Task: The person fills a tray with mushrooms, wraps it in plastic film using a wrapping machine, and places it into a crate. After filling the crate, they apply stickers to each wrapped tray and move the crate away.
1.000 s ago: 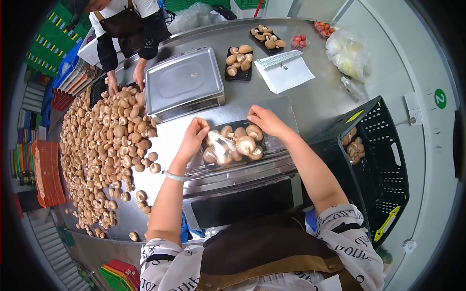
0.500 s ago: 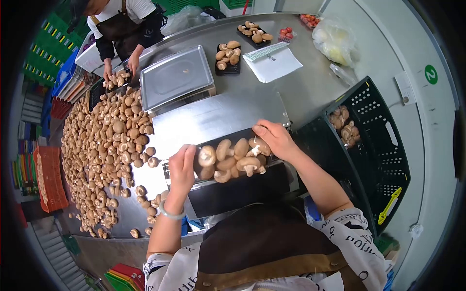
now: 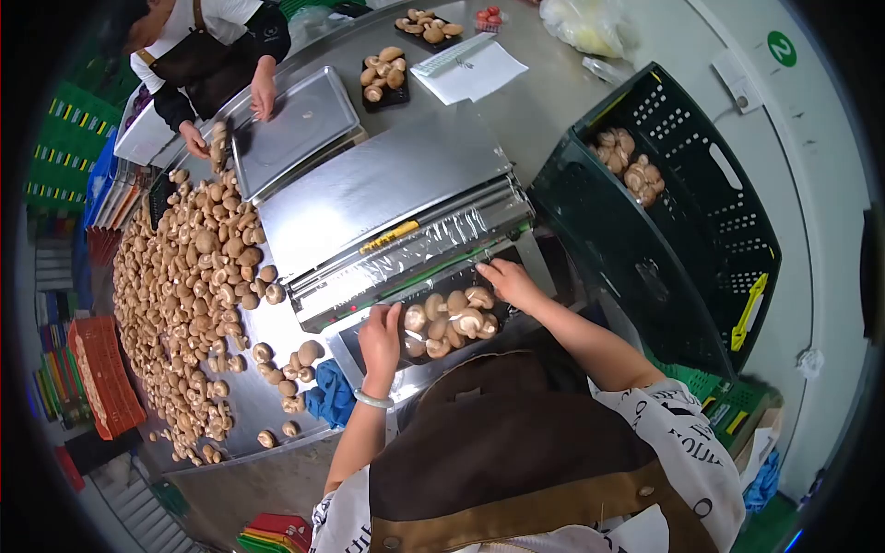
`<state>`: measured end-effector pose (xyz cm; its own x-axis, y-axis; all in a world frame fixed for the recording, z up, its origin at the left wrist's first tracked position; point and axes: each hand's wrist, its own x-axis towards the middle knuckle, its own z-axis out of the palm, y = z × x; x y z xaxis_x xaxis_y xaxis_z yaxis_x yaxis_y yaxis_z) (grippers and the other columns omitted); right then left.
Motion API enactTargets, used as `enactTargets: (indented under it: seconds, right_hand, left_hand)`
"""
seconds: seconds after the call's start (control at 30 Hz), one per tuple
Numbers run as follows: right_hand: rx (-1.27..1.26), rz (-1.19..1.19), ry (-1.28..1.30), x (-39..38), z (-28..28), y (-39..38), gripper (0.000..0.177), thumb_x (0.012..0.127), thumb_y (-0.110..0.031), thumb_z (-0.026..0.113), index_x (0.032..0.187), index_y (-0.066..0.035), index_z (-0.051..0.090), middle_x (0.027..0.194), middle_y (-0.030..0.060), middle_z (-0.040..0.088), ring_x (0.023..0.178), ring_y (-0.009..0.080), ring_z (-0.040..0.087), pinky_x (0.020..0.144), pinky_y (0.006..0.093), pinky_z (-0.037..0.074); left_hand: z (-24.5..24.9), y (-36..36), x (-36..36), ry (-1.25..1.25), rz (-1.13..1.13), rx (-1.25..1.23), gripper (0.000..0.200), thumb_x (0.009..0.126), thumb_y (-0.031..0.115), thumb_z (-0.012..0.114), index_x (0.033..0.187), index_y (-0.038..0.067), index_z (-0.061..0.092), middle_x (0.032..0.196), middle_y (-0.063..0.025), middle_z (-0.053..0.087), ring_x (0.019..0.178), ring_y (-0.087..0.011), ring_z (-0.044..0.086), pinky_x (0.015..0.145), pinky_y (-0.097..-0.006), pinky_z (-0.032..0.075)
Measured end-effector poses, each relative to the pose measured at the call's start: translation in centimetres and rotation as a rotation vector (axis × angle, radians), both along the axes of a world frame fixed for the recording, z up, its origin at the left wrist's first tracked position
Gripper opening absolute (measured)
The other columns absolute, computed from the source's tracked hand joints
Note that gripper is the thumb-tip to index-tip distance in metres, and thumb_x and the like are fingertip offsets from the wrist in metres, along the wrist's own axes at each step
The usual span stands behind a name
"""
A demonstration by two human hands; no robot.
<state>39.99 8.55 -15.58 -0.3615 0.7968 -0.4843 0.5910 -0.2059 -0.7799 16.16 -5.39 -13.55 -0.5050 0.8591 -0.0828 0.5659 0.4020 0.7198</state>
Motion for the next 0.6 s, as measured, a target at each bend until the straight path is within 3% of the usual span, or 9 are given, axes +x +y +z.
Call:
enactTargets:
  seconds: [0.1,0.13,0.23,0.3,0.37,0.43,0.5,0.57,0.6]
  right_hand:
    - [-0.078,-0.190,0.149,1.2,-1.0,-2.0,0.034,0.092,-0.033,0.061,0.097,0.001,0.057,0.071,0.0108,0.061,0.065,0.0215,0.061,0.062,0.0355,0.048]
    - [-0.077,-0.262,0.195,1.3,-1.6,-2.7,0.027,0.091,-0.022,0.064,0.105,-0.002,0.053,0.071,0.0045,0.059,0.065,0.0118,0.057,0.059,0.0297,0.045]
    - [0.083,-0.384,0.376,1.0,-1.4,-4.1,0.021,0.092,-0.017,0.062,0.105,-0.003,0.053,0.071,0.0029,0.058,0.062,0.0110,0.054,0.057,0.0283,0.043]
    - [-0.207,-0.493,0.583,2.8,3.3,-4.2,0.016,0.094,-0.012,0.059,0.105,-0.005,0.051,0.065,-0.0020,0.049,0.052,0.0046,0.040,0.045,0.0227,0.030]
    - [-0.111,-0.527,0.628,5.5,6.4,-5.5,0.014,0.094,-0.010,0.058,0.104,-0.006,0.049,0.061,-0.0034,0.046,0.049,0.0028,0.036,0.043,0.0216,0.025]
    - [0.011,-0.549,0.460,8.8,6.5,-7.0,0.012,0.094,-0.008,0.058,0.101,-0.007,0.049,0.059,-0.0053,0.045,0.049,0.0028,0.035,0.044,0.0210,0.024]
    - [0.181,-0.586,0.226,10.6,3.4,-8.4,0.012,0.094,-0.008,0.058,0.101,-0.007,0.049,0.060,0.0007,0.050,0.050,0.0064,0.040,0.045,0.0255,0.030]
    - [0.403,-0.588,-0.011,11.3,-0.8,-9.6,0.011,0.094,-0.008,0.058,0.101,-0.007,0.049,0.062,0.0053,0.053,0.050,0.0098,0.044,0.046,0.0289,0.035]
    - [0.445,-0.657,0.000,10.8,-3.1,-10.1,0.012,0.095,-0.007,0.056,0.102,-0.005,0.047,0.064,0.0040,0.054,0.054,0.0086,0.043,0.048,0.0286,0.034]
  left_hand:
    - [-1.1,-2.4,-0.1,-0.174,0.119,0.055,0.017,0.092,0.014,0.064,0.096,0.001,0.055,0.068,-0.0064,0.060,0.059,-0.0122,0.054,0.055,-0.0293,0.043]
    - [-1.7,-3.2,0.2,-0.281,0.129,0.123,0.015,0.093,0.010,0.061,0.100,0.003,0.050,0.074,-0.0006,0.052,0.063,-0.0067,0.045,0.056,-0.0245,0.040]
    - [-3.1,-4.5,0.3,-0.403,0.183,0.167,0.014,0.094,0.007,0.058,0.100,0.004,0.046,0.079,-0.0002,0.047,0.063,-0.0070,0.040,0.056,-0.0227,0.036]
    - [-0.3,-3.5,0.3,-0.269,0.186,0.217,0.014,0.093,0.007,0.059,0.097,0.004,0.046,0.074,-0.0007,0.044,0.064,-0.0092,0.040,0.058,-0.0251,0.037]
    - [1.1,-3.4,-0.7,-0.233,0.144,0.245,0.014,0.093,0.006,0.059,0.096,0.004,0.046,0.073,-0.0001,0.043,0.065,-0.0088,0.039,0.058,-0.0247,0.036]
    - [1.1,-2.8,-0.6,-0.141,0.057,0.169,0.012,0.092,0.006,0.060,0.094,0.004,0.048,0.074,-0.0056,0.051,0.061,-0.0132,0.045,0.056,-0.0278,0.039]
    - [0.3,-1.8,0.2,-0.012,-0.038,0.040,0.010,0.092,0.007,0.060,0.094,0.004,0.051,0.075,-0.0106,0.058,0.058,-0.0185,0.053,0.055,-0.0312,0.042]
    - [-2.1,-0.3,1.1,0.312,-0.254,0.091,0.015,0.091,0.011,0.061,0.104,0.008,0.054,0.087,-0.0189,0.065,0.074,-0.0342,0.065,0.059,-0.0390,0.050]
    - [-2.6,0.6,1.5,0.380,-0.330,0.053,0.018,0.090,0.009,0.060,0.107,0.009,0.056,0.089,-0.0183,0.065,0.075,-0.0349,0.065,0.060,-0.0400,0.051]
